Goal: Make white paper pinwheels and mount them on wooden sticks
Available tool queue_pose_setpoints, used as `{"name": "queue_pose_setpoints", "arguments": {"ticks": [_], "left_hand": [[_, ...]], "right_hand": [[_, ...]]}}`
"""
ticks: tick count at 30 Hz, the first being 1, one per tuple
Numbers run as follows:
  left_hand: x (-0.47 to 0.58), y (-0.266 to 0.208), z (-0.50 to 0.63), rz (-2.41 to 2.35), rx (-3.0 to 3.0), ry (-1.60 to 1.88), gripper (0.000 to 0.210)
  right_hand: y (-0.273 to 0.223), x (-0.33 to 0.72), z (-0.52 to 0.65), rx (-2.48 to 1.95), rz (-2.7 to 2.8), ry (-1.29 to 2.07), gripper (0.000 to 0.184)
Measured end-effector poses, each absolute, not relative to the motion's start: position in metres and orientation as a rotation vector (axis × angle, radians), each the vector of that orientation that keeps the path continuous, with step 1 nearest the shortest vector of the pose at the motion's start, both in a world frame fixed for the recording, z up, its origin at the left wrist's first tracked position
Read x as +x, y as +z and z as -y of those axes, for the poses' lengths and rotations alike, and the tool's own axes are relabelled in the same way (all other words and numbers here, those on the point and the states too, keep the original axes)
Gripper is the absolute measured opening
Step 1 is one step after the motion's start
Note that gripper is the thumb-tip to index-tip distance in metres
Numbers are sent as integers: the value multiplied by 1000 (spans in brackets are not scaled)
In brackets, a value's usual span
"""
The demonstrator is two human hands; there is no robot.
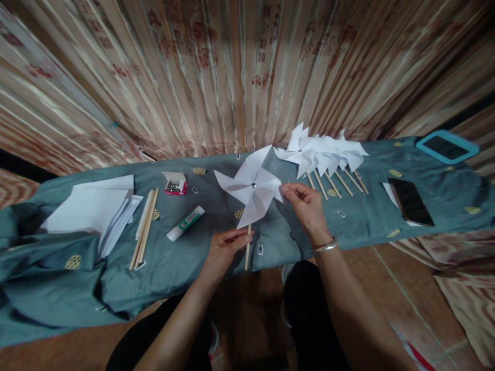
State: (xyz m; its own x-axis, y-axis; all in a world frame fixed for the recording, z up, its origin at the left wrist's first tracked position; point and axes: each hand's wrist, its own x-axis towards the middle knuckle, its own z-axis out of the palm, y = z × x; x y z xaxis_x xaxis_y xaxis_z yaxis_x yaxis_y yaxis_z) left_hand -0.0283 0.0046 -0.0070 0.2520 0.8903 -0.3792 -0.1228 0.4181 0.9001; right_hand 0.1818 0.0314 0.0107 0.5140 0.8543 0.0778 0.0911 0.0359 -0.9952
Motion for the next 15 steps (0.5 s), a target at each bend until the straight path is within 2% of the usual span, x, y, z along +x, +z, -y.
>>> {"name": "queue_pose_setpoints", "arguments": {"ticks": [15], "left_hand": [[-27, -10, -6, -1130, 895, 856, 31]], "right_hand": [[14, 178, -27, -1429, 856, 759, 23]]}}
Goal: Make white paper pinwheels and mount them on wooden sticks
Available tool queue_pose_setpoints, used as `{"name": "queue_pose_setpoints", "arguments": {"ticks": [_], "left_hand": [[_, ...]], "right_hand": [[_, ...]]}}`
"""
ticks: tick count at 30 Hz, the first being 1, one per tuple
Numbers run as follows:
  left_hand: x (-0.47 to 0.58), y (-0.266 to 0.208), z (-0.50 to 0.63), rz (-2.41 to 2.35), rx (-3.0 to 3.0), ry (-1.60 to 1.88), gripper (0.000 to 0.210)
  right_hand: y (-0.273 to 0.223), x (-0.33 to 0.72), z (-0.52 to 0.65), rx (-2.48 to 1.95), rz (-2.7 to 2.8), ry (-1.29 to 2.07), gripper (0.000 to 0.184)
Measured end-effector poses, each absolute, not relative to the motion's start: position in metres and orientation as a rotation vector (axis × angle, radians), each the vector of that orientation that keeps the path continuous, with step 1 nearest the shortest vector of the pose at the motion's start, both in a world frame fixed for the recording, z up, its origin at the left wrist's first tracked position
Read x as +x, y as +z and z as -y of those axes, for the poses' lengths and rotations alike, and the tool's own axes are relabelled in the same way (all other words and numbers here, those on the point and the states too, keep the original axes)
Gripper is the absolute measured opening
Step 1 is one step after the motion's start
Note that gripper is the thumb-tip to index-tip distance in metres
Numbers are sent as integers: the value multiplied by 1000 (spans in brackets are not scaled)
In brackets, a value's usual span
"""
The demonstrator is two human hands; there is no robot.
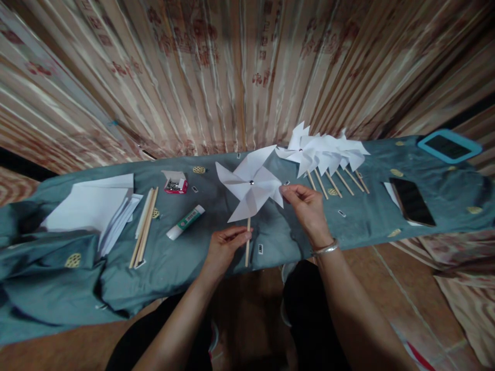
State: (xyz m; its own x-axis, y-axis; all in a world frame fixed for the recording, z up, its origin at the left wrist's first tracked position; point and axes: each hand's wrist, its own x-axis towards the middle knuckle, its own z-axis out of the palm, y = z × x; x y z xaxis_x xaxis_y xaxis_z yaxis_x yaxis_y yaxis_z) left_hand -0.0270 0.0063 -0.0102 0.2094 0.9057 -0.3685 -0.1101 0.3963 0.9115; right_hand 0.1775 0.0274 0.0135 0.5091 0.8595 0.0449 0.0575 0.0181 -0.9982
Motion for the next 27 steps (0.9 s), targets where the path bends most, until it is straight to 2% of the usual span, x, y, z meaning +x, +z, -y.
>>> {"name": "queue_pose_setpoints", "arguments": {"ticks": [18, 27], "left_hand": [[-27, -10, -7, -1136, 859, 903, 34], [-27, -10, -7, -1133, 852, 920, 29]], "right_hand": [[11, 168, -23, -1426, 892, 866, 32], [12, 158, -20, -1383, 895, 936, 34]]}}
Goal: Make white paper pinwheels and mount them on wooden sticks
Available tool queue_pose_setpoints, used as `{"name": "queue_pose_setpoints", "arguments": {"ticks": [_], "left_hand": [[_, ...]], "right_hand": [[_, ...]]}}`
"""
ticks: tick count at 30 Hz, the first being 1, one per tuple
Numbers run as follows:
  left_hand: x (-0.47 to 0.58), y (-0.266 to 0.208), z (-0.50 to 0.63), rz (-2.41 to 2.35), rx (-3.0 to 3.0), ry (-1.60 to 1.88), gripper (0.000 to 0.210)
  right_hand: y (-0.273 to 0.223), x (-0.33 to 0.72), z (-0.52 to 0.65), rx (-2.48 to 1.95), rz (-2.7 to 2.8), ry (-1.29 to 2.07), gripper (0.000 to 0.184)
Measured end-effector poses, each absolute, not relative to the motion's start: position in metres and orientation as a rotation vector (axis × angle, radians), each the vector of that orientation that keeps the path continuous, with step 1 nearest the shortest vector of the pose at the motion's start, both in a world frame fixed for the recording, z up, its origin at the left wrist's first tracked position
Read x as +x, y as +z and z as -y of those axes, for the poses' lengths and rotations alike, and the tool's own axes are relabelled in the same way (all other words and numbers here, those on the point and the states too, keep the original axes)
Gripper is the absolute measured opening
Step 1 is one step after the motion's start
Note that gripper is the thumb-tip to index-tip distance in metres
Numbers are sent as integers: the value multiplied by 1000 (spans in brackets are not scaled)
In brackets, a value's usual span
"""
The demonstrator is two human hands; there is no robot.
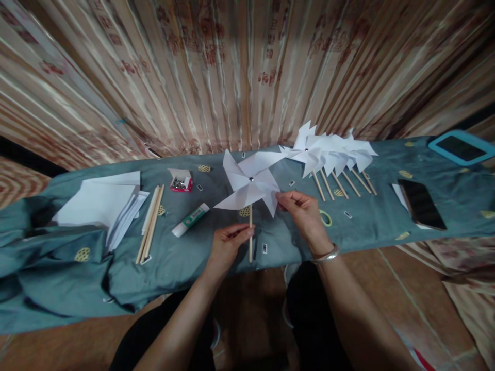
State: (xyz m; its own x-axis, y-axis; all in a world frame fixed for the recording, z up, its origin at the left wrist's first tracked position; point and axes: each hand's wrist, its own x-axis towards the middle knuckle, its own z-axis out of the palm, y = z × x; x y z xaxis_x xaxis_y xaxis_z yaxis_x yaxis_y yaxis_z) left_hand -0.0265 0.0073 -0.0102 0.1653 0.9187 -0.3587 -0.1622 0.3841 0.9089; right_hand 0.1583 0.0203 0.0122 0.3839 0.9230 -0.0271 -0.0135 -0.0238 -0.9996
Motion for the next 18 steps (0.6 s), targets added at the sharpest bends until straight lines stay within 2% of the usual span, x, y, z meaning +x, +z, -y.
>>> {"name": "queue_pose_setpoints", "arguments": {"ticks": [10, 18], "left_hand": [[-25, -12, -8, -1135, 847, 932, 28], [-26, -12, -7, -1141, 880, 946, 28]], "right_hand": [[14, 151, -16, -1388, 929, 988, 39], [14, 144, -14, -1331, 858, 1096, 36]]}}
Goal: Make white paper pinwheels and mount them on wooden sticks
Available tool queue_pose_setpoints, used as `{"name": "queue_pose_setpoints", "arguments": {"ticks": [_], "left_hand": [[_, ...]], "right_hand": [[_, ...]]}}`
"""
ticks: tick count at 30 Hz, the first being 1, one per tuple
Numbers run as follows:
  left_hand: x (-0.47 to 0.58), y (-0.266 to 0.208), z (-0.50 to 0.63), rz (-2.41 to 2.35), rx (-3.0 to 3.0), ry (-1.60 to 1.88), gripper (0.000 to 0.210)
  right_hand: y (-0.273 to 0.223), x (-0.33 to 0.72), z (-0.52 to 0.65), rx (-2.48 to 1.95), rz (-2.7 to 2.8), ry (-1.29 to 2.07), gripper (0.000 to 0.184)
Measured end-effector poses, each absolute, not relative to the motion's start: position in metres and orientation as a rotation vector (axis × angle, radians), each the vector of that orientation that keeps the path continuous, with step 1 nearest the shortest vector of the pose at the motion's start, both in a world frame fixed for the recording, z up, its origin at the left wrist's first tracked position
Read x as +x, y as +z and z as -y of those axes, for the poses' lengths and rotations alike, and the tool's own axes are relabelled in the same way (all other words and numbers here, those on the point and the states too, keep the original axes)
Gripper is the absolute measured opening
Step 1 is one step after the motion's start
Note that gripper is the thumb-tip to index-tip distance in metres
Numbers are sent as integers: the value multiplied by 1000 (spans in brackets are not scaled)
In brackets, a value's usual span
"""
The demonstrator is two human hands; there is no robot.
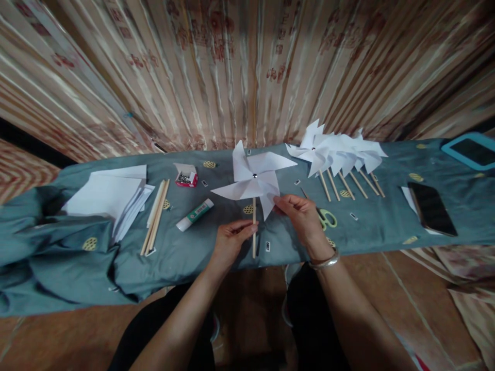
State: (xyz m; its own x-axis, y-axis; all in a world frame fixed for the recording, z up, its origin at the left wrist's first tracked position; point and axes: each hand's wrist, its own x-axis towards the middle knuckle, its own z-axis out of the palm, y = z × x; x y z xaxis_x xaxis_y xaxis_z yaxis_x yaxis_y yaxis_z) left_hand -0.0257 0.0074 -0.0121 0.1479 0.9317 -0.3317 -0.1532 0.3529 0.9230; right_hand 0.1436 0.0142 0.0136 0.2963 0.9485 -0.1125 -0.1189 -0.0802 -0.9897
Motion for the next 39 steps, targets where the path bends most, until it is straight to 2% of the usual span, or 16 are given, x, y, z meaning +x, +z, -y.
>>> {"name": "queue_pose_setpoints", "arguments": {"ticks": [39], "left_hand": [[-24, -13, -6, -1120, 864, 938, 33]], "right_hand": [[11, 123, -7, -1286, 918, 1267, 38]]}}
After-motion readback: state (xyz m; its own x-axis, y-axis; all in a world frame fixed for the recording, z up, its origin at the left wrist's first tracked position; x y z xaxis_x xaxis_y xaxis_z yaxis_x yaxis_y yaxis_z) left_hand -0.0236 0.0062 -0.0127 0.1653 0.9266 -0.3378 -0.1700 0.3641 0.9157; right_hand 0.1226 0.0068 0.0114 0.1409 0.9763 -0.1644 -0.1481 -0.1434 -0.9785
